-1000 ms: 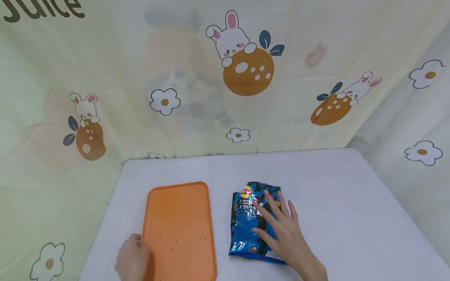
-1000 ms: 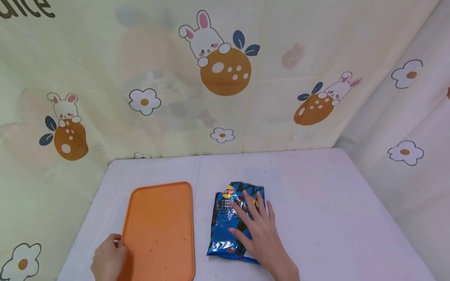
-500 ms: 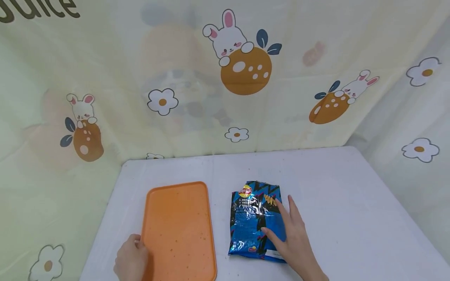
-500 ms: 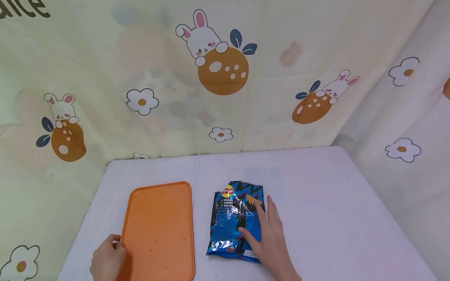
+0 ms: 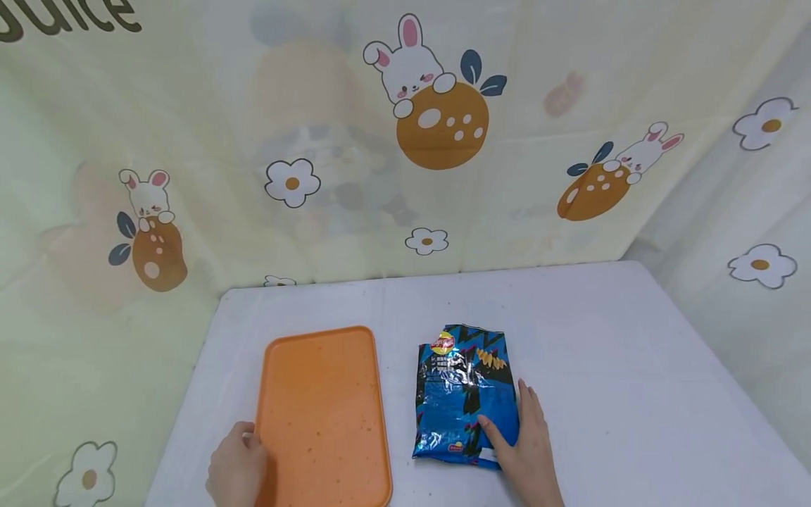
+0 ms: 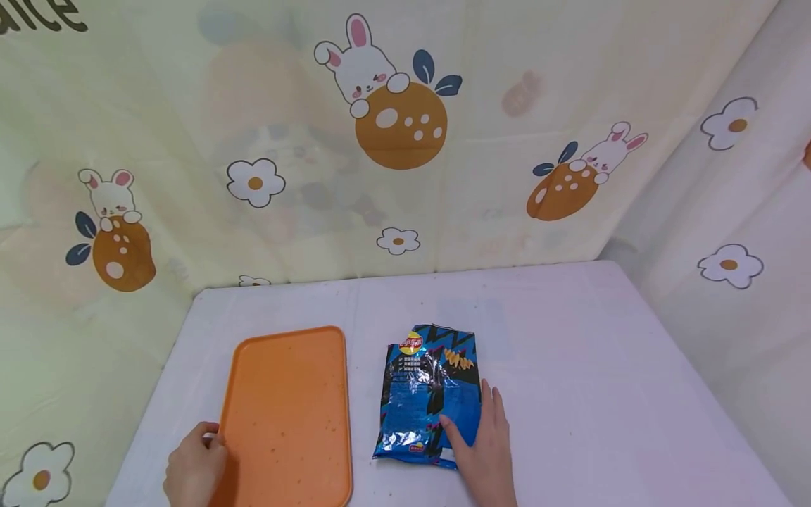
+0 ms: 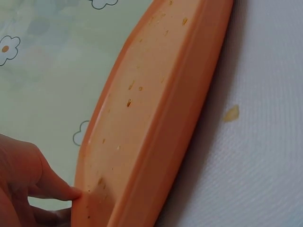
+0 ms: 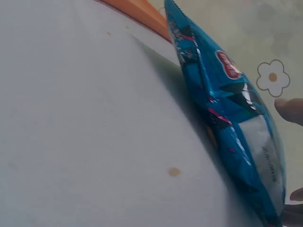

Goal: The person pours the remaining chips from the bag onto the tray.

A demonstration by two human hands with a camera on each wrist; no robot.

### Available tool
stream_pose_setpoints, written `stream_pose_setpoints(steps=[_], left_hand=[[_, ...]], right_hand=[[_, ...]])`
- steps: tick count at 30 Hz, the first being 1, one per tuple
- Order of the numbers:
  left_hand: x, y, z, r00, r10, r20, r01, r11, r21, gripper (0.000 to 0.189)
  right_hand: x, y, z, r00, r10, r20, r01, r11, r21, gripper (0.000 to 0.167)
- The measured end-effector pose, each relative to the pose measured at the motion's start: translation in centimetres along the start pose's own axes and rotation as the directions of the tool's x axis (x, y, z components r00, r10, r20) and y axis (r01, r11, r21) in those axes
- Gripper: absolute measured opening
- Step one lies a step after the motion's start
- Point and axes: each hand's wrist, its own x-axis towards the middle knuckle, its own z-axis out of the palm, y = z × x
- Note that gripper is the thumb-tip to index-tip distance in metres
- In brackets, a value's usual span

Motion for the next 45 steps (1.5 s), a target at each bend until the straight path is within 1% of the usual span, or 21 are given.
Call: stream_pose_setpoints(steps=[3, 5, 10, 14, 16, 20, 23, 27, 30, 35, 38, 42, 44, 45], left_hand=[[-0.1, -0.1, 0.1, 1.0, 0.002, 0.002, -0.002, 1.0, -0.008, 0.031], [-0.1, -0.1, 0.1, 1.0, 0.002, 0.001, -0.002, 1.0, -0.009, 0.031], [-0.3, 0.0, 0.1, 1.0, 0.0, 0.0, 0.0, 1.0, -0.011, 0.031], [-0.4, 0.0, -0.1, 1.0, 0.009, -0.001, -0.009, 1.0, -0.015, 0.031], [-0.4, -0.1, 0.0, 1.0, 0.011, -0.001, -0.011, 1.0, -0.013, 0.031], [-0.4, -0.2, 0.1, 1.0, 0.005, 0.009, -0.005, 1.0, -0.01, 0.032], [-0.3, -0.3, 0.2, 1.0, -0.002, 0.01, 0.002, 1.0, -0.01, 0.032], [-0.2, -0.3, 0.3, 1.0, -0.018, 0.008, 0.018, 1.0, -0.012, 0.031], [-0.2, -0.1, 0.4, 0.999, -0.032, 0.004, 0.032, 0.999, -0.014, 0.031], [0.0, 0.1, 0.5, 0.999, -0.048, 0.0, 0.048, 0.999, -0.014, 0.03], [0.0, 0.3, 0.6, 0.998, -0.056, -0.01, 0.056, 0.998, -0.012, 0.029], [0.1, 0.4, 0.5, 0.999, -0.048, -0.017, 0.048, 0.999, -0.016, 0.029], [0.1, 0.4, 0.4, 0.999, -0.04, -0.014, 0.039, 0.999, -0.018, 0.029], [0.1, 0.4, 0.4, 0.999, -0.034, -0.015, 0.034, 0.999, -0.018, 0.029]], right_hand=[[-0.3, 0.3, 0.5, 1.0, 0.01, -0.006, -0.01, 1.0, 0.012, 0.097], [-0.4, 0.4, 0.8, 1.0, 0.017, -0.006, -0.017, 0.999, 0.029, 0.09], [-0.5, 0.5, 1.1, 0.997, 0.076, 0.006, -0.076, 0.993, 0.091, 0.071], [-0.7, 0.3, 1.0, 0.994, 0.109, 0.007, -0.108, 0.984, 0.141, 0.063], [-0.8, 0.2, 0.9, 0.993, 0.115, 0.014, -0.116, 0.981, 0.154, 0.064], [-0.9, 0.1, 0.7, 0.994, 0.101, 0.038, -0.105, 0.983, 0.151, 0.071], [-1.0, 0.2, 0.6, 0.996, 0.067, 0.056, -0.074, 0.989, 0.131, 0.076], [-1.2, 0.5, 0.5, 0.998, 0.014, 0.067, -0.022, 0.992, 0.123, 0.078], [-1.2, 0.7, 0.4, 0.997, -0.006, 0.078, -0.004, 0.993, 0.122, 0.078], [-1.2, 0.9, 0.4, 0.996, -0.009, 0.09, -0.003, 0.99, 0.14, 0.077], [-1.2, 1.0, 0.5, 0.996, 0.007, 0.09, -0.022, 0.986, 0.167, 0.075], [-1.2, 0.9, 0.6, 0.994, 0.044, 0.102, -0.065, 0.973, 0.222, 0.072], [-1.2, 1.0, 0.6, 0.993, 0.047, 0.11, -0.074, 0.965, 0.253, 0.071], [-1.2, 1.0, 0.6, 0.993, 0.039, 0.107, -0.066, 0.962, 0.266, 0.07]])
